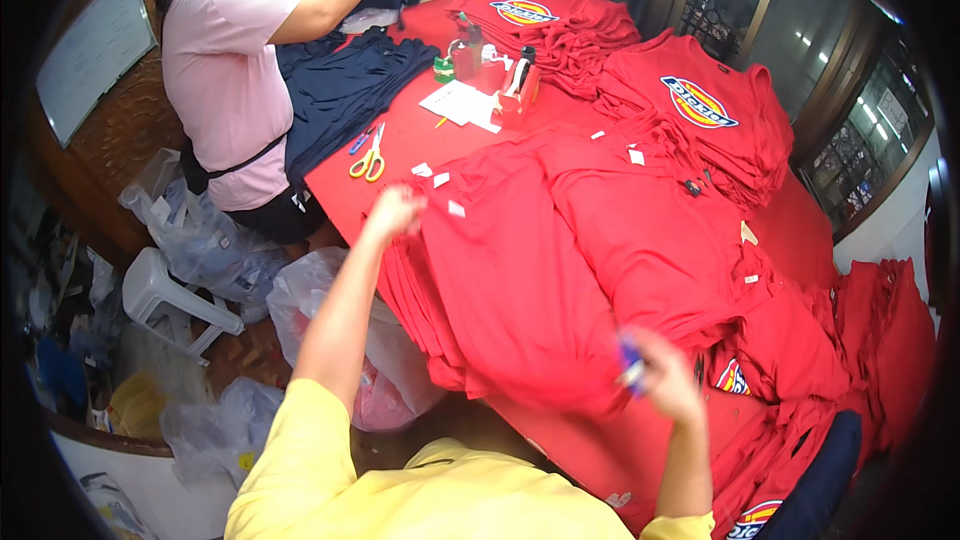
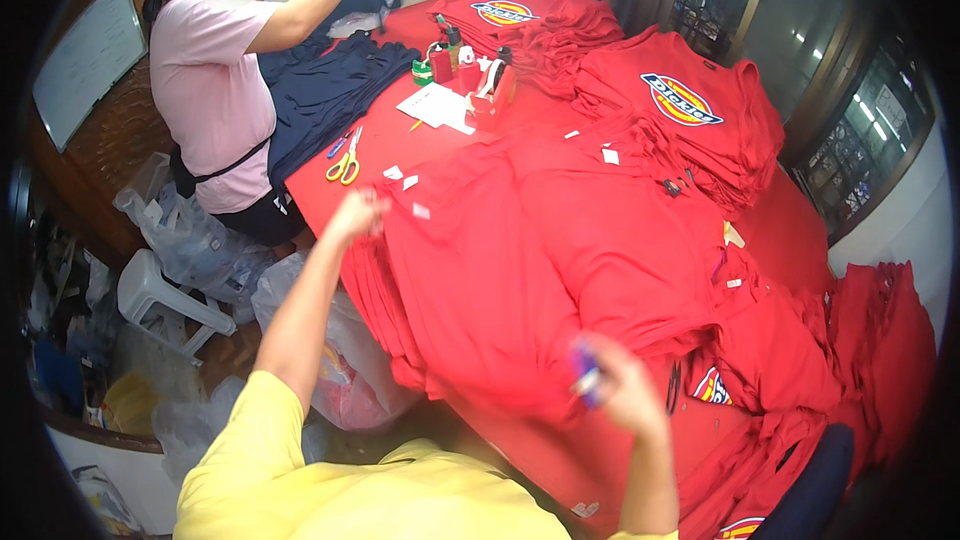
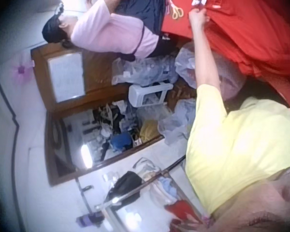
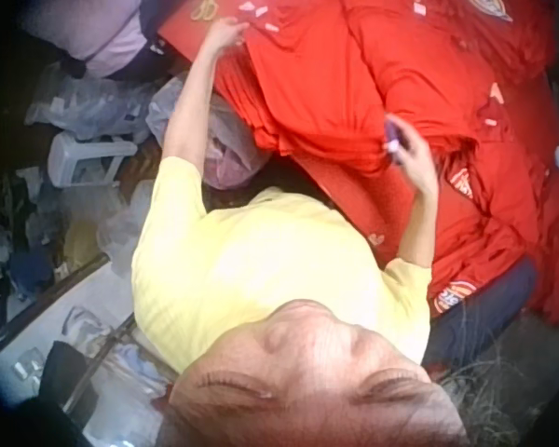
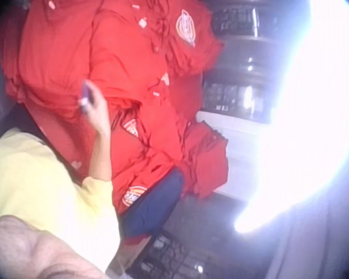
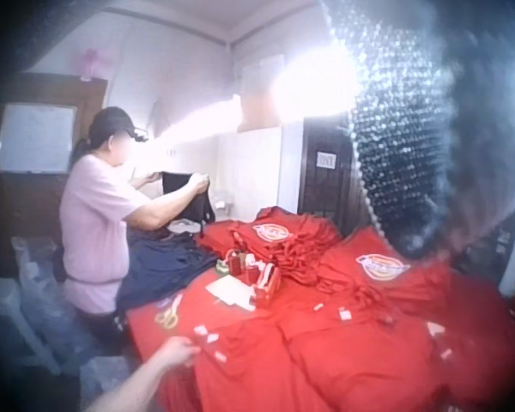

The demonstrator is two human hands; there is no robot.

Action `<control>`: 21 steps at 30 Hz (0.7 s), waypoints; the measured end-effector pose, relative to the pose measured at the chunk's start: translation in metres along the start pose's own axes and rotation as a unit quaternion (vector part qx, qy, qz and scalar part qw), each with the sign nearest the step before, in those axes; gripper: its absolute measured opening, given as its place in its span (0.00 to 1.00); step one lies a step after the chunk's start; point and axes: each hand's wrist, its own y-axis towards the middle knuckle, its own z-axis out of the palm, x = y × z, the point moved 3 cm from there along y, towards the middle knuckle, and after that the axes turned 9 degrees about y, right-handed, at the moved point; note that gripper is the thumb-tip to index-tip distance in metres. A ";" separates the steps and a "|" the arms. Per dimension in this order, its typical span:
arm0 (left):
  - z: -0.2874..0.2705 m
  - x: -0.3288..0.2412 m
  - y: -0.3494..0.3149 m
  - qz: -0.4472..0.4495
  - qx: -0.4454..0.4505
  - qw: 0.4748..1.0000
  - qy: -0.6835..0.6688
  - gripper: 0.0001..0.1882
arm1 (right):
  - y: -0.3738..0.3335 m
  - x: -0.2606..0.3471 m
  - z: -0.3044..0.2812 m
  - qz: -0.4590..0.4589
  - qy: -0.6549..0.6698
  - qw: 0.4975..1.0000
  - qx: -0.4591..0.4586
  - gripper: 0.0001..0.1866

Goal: The person cuts white tags off red garments using shears and moves the garments to a stack.

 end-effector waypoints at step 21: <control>0.103 0.005 -0.216 0.228 0.169 0.877 0.388 0.21 | 0.014 -0.012 0.056 -0.047 -0.097 0.975 -0.196 0.31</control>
